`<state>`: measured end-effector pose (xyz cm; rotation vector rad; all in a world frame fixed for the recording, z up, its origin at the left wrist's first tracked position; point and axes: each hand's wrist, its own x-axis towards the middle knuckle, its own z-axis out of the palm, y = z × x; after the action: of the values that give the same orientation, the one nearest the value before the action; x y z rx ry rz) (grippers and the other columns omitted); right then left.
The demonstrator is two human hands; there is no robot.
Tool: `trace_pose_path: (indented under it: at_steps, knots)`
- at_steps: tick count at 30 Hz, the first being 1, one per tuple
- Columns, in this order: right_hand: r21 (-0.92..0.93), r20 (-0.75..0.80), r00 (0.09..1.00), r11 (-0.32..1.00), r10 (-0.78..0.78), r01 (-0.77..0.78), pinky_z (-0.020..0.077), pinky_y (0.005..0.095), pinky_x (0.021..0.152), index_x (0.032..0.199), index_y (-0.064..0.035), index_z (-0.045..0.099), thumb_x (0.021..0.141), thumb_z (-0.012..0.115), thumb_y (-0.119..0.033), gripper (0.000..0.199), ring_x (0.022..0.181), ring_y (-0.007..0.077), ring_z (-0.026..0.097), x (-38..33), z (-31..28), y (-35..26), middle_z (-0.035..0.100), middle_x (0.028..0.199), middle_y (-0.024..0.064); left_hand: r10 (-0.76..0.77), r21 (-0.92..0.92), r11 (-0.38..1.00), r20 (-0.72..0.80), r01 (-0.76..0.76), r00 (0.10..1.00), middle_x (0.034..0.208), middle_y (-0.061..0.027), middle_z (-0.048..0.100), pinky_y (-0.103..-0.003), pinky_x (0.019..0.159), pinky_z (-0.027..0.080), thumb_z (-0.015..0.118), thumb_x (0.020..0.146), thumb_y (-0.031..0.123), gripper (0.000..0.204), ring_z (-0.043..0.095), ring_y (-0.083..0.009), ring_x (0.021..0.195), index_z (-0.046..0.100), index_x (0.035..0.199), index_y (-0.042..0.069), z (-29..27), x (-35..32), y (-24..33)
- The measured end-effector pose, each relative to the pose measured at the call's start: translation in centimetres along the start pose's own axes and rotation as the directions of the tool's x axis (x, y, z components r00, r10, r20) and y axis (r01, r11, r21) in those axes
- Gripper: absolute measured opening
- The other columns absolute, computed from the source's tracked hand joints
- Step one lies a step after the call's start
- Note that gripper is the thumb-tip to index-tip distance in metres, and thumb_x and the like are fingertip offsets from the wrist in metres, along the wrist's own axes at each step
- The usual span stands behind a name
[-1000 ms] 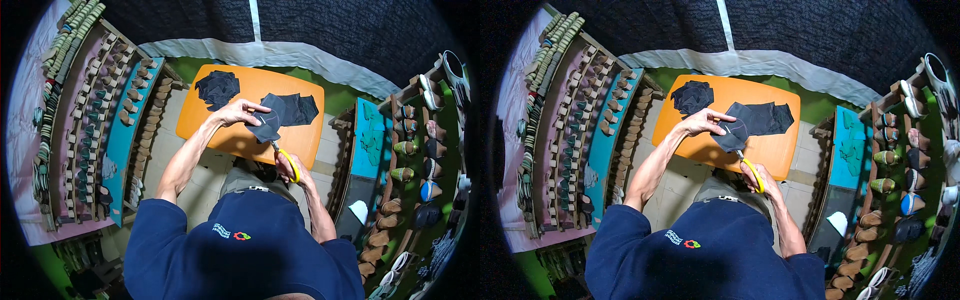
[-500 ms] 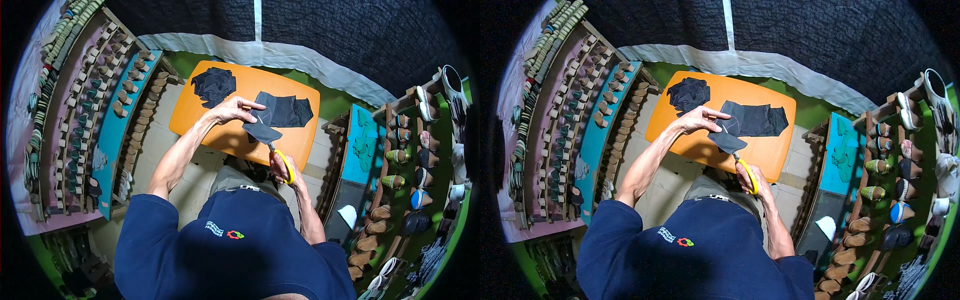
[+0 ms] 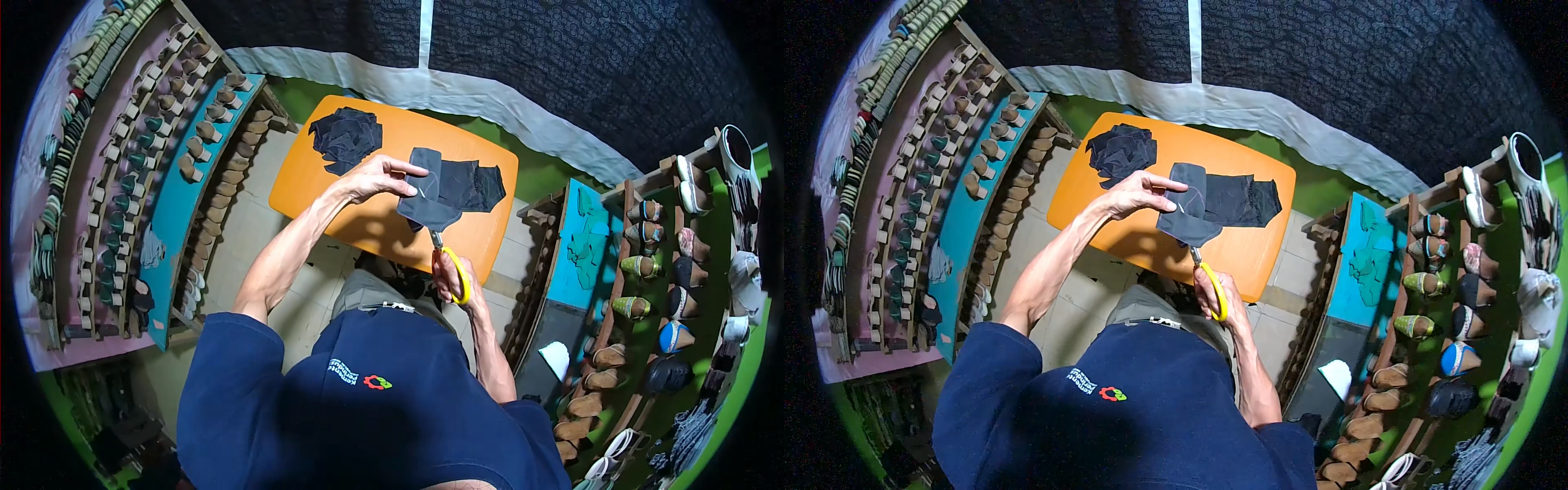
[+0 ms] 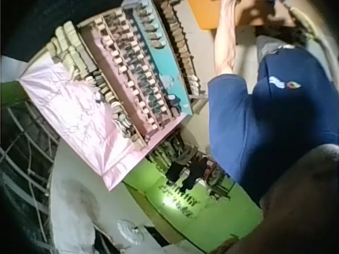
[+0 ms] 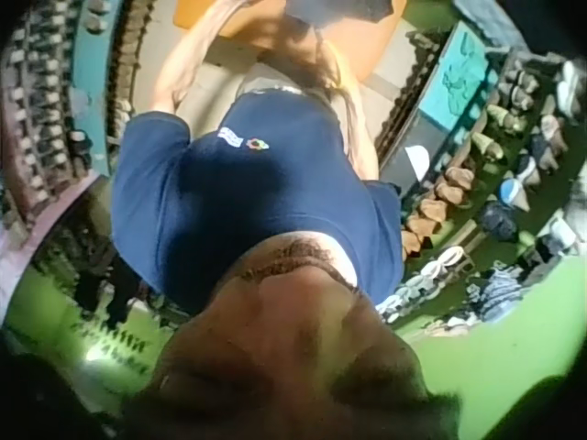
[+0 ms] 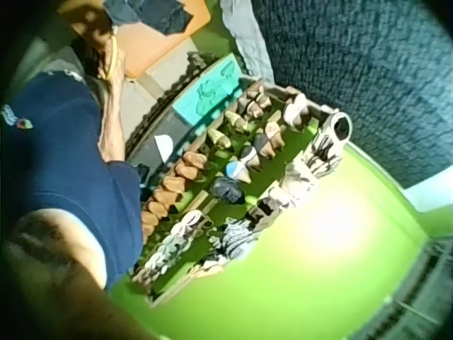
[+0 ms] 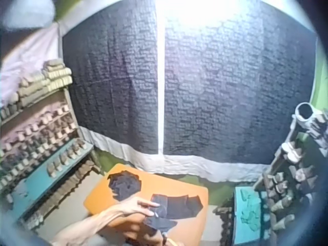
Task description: The person uses yellow-handled scissors to cut a stack of black fabric pieces on an orange table. They trim the edges of the fabric, following a pre-drawn outline, and separate the cut pieces from the main stack.
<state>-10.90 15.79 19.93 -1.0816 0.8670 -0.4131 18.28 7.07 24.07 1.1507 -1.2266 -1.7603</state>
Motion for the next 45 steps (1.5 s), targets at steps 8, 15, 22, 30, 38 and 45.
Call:
trace_pose_path:
  at_steps: [8, 15, 22, 30, 38, 45]
  knots:
    - [0.052, 0.010, 0.999, 0.998, 0.038, -0.038, 0.0360, 0.0269, 0.040, 0.080, -0.0069, 0.052, 0.097, 0.051, -0.061, 0.057, 0.042, 0.0093, 0.040, 0.3, 0.6, -0.9, 0.042, 0.055, -0.0008, -0.048, 0.039, 0.998, 0.084, 0.045, 0.995, 0.078, 0.0031, 0.063, -0.019, 0.072, 0.047, 0.079, 0.079, 0.002, 0.057, 0.056, -0.0027, 0.071, 0.062, 0.133, 0.006, -0.1, 0.2, -0.4]
    - [0.085, -0.006, 0.998, 0.995, 0.055, -0.054, 0.0343, 0.0263, 0.038, 0.078, -0.0084, 0.051, 0.095, 0.051, -0.065, 0.059, 0.042, 0.0083, 0.037, 0.4, 0.1, -0.5, 0.040, 0.054, -0.0023, -0.036, -0.069, 0.997, 0.028, 0.038, 0.999, 0.091, -0.0037, 0.071, -0.022, 0.079, 0.053, 0.077, 0.080, 0.001, 0.059, 0.066, -0.0071, 0.082, 0.058, 0.136, 0.005, 0.8, 0.0, -0.3]
    - [0.014, -0.040, 0.998, 0.999, 0.038, -0.037, 0.0319, 0.0246, 0.038, 0.080, -0.0053, 0.051, 0.098, 0.046, -0.062, 0.060, 0.040, 0.0089, 0.036, 0.4, 0.0, -0.6, 0.040, 0.053, -0.0008, -0.001, -0.104, 0.995, -0.008, 0.001, 1.000, 0.100, -0.0080, 0.073, -0.024, 0.086, 0.054, 0.074, 0.083, -0.001, 0.060, 0.069, -0.0103, 0.089, 0.054, 0.139, 0.002, 0.8, 0.2, -1.5]
    - [0.032, -0.008, 1.000, 0.999, 0.025, -0.025, 0.0347, 0.0264, 0.038, 0.073, -0.0099, 0.049, 0.094, 0.052, -0.066, 0.060, 0.042, 0.0088, 0.040, 0.3, -0.3, -0.8, 0.041, 0.054, -0.0019, 0.029, -0.059, 0.998, -0.044, -0.032, 0.999, 0.101, -0.0077, 0.071, -0.025, 0.087, 0.055, 0.073, 0.083, 0.003, 0.051, 0.067, -0.0093, 0.087, 0.060, 0.133, 0.001, 0.5, 0.0, -1.3]
    - [0.038, 0.019, 0.998, 0.998, 0.056, -0.056, 0.0333, 0.0248, 0.039, 0.085, -0.0053, 0.051, 0.094, 0.049, -0.067, 0.063, 0.042, 0.0092, 0.036, 0.9, 0.1, -0.6, 0.041, 0.058, -0.0001, -0.022, -0.043, 0.999, 0.053, 0.024, 0.998, 0.090, -0.0020, 0.069, -0.025, 0.079, 0.056, 0.077, 0.082, 0.006, 0.059, 0.065, -0.0078, 0.082, 0.058, 0.137, 0.008, 0.4, -0.3, -1.3]
    - [0.008, -0.007, 0.999, 0.999, 0.051, -0.051, 0.0323, 0.0248, 0.038, 0.083, -0.0067, 0.051, 0.095, 0.048, -0.066, 0.060, 0.041, 0.0084, 0.036, 0.7, 0.0, -0.7, 0.040, 0.056, -0.0013, 0.019, -0.079, 0.997, -0.022, -0.021, 1.000, 0.084, -0.0008, 0.067, -0.021, 0.073, 0.053, 0.078, 0.080, 0.005, 0.063, 0.062, -0.0043, 0.074, 0.056, 0.139, 0.007, 1.1, -0.8, -1.8]
